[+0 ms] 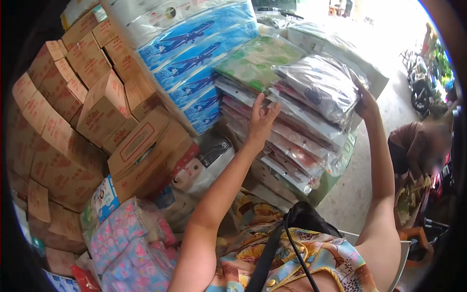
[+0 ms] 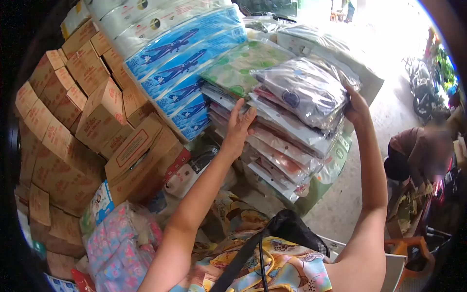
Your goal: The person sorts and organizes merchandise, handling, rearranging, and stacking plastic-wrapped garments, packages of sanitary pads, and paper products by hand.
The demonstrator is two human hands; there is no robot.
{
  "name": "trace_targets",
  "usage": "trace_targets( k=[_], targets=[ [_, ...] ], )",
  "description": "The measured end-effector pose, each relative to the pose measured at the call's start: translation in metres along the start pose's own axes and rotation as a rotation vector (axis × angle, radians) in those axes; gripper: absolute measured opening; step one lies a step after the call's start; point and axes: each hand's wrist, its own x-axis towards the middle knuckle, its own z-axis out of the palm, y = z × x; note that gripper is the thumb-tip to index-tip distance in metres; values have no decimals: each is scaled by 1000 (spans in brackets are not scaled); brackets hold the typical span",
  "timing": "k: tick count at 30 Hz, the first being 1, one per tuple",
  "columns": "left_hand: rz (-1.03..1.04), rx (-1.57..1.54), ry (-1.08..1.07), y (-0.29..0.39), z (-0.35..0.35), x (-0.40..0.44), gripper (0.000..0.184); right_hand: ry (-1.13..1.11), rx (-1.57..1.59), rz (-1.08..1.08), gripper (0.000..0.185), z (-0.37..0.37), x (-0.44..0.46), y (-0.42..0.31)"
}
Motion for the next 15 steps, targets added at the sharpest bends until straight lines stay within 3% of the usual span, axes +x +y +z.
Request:
trace_targets(
  k=[1,2,3,4,5,6,8,10,13,14,15],
  targets=[
    [-14,9,-6,0,2,-3,81,6,11,-56,41,-4,0,-2],
    [107,113,26,5,6,-8,81,18,18,-54,41,-4,-10,-3],
    [233,214,56,7,9,-10,81,197,-374,-262,45,0,-23,-5],
    [229,214,49,7,9,-6,81,373,-772,-467,49,7,-33,-10],
    [498,499,125,8,8,0,80,541,-739,-480,54,36,-47,-16],
    [764,788,204,8,7,6,79,541,-741,-473,54,42,-50,-22],
    [776,830,185,27,17,15,78,447,-1158,-868,55,54,-43,-31],
    [790,867,165,36,22,30,78,279,-1196,-731,57,94,-45,-38],
    [662,1078,167,39,29,46,75,113,-1606,-810,56,120,-4,-38],
    [569,1055,61,36,29,49,75,92,-1732,-848,54,122,12,-31],
    [476,1031,-44,34,29,51,75,56,-1788,-741,51,127,20,-26]
  ],
)
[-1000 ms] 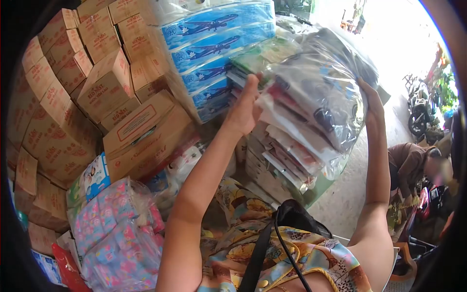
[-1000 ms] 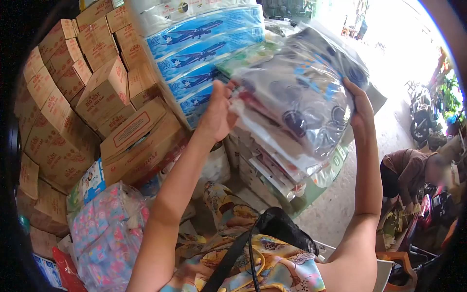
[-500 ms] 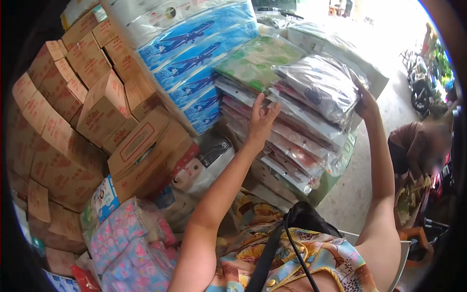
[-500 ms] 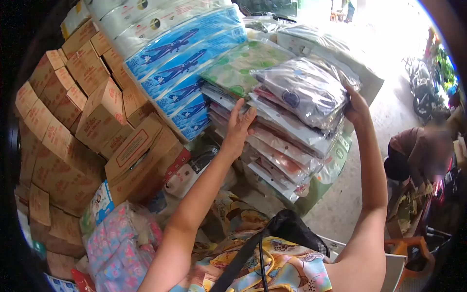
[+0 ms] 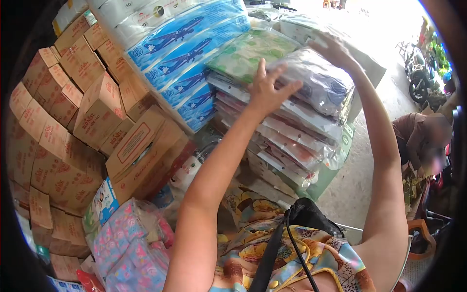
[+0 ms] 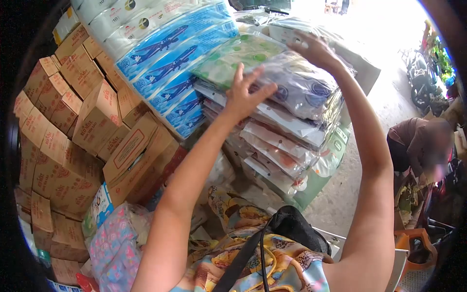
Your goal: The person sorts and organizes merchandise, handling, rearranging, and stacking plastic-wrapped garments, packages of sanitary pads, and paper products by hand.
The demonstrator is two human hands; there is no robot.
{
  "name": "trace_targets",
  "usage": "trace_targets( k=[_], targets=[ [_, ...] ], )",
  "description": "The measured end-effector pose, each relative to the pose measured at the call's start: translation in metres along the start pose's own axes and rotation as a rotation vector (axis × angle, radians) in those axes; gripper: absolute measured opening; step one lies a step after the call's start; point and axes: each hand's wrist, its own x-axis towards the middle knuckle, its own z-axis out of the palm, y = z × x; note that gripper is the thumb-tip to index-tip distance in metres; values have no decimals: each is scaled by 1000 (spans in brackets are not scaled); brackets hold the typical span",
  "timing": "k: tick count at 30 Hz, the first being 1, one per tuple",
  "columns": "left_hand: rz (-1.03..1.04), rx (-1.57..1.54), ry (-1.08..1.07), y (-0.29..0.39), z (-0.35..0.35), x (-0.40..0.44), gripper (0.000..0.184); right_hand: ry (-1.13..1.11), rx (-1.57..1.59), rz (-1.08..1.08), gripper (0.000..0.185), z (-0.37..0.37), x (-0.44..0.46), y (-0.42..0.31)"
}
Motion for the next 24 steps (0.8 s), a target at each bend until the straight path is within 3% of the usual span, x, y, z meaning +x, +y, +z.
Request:
trace_targets(
  k=[1,3,4,6,7,9,14,16,18,20,21,22,24],
  targets=[
    [51,5,11,0,6,-5,72,7,-1,-1,51,5,0,0],
    [84,20,5,3,13,-18,71,-413,-9,-3,43,22,-5,7],
    [108,30,-4,2,16,-25,71,-421,-3,3,43,32,-10,16],
    [154,-7,5,-2,21,-32,69,-402,17,-354,50,41,-15,40],
    [203,-15,15,-3,24,-35,69,-409,14,-349,50,45,-18,43],
    [266,-38,22,-4,32,-39,69,-354,104,-91,50,40,-29,36],
    [219,64,7,-15,40,-48,71,-348,18,70,49,48,-32,23],
    [162,60,21,-23,43,-54,71,-351,-44,-176,41,78,-19,45],
    [225,-28,29,-34,41,-54,71,-430,-261,-445,35,52,-20,23],
    [204,25,51,-30,33,-56,68,-331,10,-256,35,62,-21,28],
    [201,27,87,-33,33,-57,68,-258,-144,-541,35,66,-20,42],
    [202,-16,122,-28,22,-62,65,-368,108,-184,37,38,-28,7],
    [205,-105,198,-18,9,-70,58,-359,154,-106,46,62,-13,54]
  ],
)
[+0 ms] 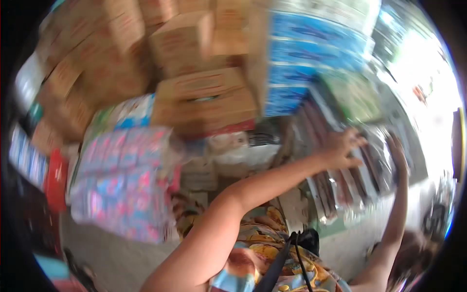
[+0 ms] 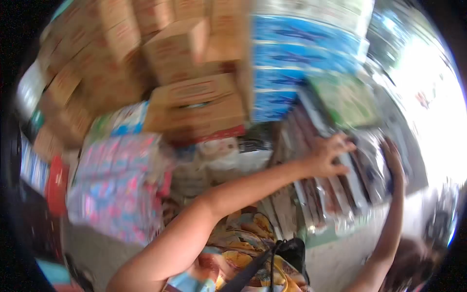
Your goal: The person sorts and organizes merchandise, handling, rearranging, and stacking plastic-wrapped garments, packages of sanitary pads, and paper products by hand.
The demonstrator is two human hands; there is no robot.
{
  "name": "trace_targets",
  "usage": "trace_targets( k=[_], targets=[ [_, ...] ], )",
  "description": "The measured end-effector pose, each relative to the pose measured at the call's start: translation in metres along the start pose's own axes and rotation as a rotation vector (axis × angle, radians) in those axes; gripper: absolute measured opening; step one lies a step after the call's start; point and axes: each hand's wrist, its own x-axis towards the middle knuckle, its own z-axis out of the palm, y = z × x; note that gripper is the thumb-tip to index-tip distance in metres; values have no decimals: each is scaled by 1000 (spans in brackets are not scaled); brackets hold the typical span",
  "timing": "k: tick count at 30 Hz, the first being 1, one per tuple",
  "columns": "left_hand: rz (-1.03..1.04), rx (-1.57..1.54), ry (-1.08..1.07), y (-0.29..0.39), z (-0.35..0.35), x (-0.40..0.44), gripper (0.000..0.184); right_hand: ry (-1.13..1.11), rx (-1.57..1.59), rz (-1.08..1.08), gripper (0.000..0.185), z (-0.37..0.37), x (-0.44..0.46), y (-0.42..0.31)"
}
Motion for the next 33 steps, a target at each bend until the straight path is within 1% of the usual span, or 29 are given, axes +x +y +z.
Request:
trace_targets(
  k=[1,2,3,5,6,7,9,10,11,12,13,15,16,17,18,19,20,21,22,23,24,25,27,28,29,30,31,32,33],
  targets=[
    [-3,-53,43,3,-6,-7,55,30,34,-38,47,-2,1,4],
    [-46,-151,57,13,-17,-16,50,-86,55,-8,46,-12,6,5],
    [-64,-254,63,23,-30,-18,46,-169,-191,122,46,-35,-10,-33],
    [-301,-709,-19,48,-61,-30,39,184,-273,-109,46,-40,-35,-51],
    [-265,-687,6,55,-71,-37,33,262,-115,-185,46,-48,-53,-91],
    [-270,-682,23,66,-85,-47,33,333,43,-253,46,-51,-81,-139],
    [-364,-1221,-50,84,-109,-68,30,163,718,-344,48,-31,-118,-187],
    [-370,-1216,-40,90,-116,-79,30,-11,944,-363,56,-11,-130,-211],
    [-358,-1297,-18,94,-124,-90,27,-104,865,-498,64,1,-145,-244],
    [-345,-1375,9,98,-131,-101,25,-358,1069,-468,66,16,-154,-271],
    [-349,-1357,27,99,-137,-113,25,-625,1258,-431,68,32,-159,-291],
    [-418,-1069,199,99,-149,-137,24,-718,1460,-425,56,72,-157,-317],
    [-468,-965,321,108,-154,-147,23,-710,1403,-484,50,87,-155,-329],
    [-467,-951,350,107,-154,-158,23,-703,1342,-542,45,98,-154,-340],
    [-454,-735,469,103,-156,-172,23,-706,1293,-543,38,103,-163,-356],
    [-439,-512,580,99,-157,-183,22,-790,1283,-586,35,113,-166,-366],
    [-520,-373,601,108,-167,-195,19,-875,1272,-634,32,121,-170,-376],
    [-516,-350,628,116,-172,-205,19,-895,1276,-682,28,122,-177,-390],
    [-502,-390,636,122,-176,-216,17,-919,1271,-710,28,122,-182,-398],
    [-490,-436,640,130,-178,-225,16,-913,1147,-767,28,121,-188,-404],
    [-542,-298,625,138,-182,-233,15,-899,1023,-819,28,120,-193,-408],
    [-540,-291,640,138,-182,-243,15,-909,1017,-832,28,122,-198,-410],
    [-485,-53,665,136,-184,-258,13,-930,1056,-870,29,132,-205,-416],
    [-480,-35,669,138,-186,-266,12,-938,1079,-893,30,138,-207,-422],
    [-473,-21,678,144,-190,-272,12,-1015,1214,-918,30,145,-211,-431],
    [-479,81,723,149,-194,-278,11,-1020,1212,-936,30,145,-211,-438],
    [-487,184,767,154,-198,-285,10,-991,1089,-912,30,142,-212,-446],
    [-368,279,828,153,-202,-296,10,-960,969,-882,30,142,-211,-452],
    [-425,223,878,164,-206,-304,11,-951,971,-857,29,157,-207,-457]
  ],
)
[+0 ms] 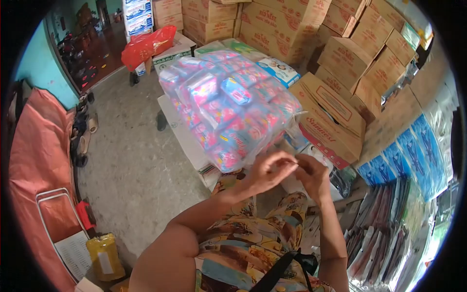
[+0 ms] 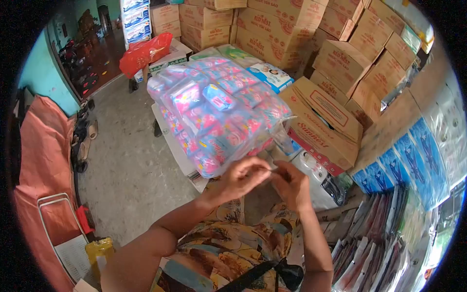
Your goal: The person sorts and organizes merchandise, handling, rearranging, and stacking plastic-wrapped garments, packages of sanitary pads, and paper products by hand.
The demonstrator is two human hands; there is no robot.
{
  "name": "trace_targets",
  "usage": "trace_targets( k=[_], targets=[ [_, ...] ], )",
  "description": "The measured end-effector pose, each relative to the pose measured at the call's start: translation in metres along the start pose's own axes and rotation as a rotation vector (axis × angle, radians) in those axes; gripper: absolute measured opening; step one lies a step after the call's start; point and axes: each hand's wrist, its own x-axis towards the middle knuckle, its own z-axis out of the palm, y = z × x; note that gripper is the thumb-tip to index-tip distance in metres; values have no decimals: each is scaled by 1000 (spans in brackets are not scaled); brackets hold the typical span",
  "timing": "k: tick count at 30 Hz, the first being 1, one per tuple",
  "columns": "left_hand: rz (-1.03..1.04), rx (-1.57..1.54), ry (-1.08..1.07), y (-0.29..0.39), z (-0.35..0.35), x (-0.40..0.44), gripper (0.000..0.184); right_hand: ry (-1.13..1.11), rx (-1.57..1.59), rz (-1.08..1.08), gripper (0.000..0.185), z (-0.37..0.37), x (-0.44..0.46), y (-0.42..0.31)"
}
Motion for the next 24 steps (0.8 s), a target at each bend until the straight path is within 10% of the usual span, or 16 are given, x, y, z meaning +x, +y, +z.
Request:
trace_targets(
  k=[9,24],
  targets=[
    [-334,-87,381,19,-68,-57,11,-272,565,424,43,59,53,40],
    [-297,36,618,-14,-68,-34,9,-307,334,268,22,99,58,71]
  ],
)
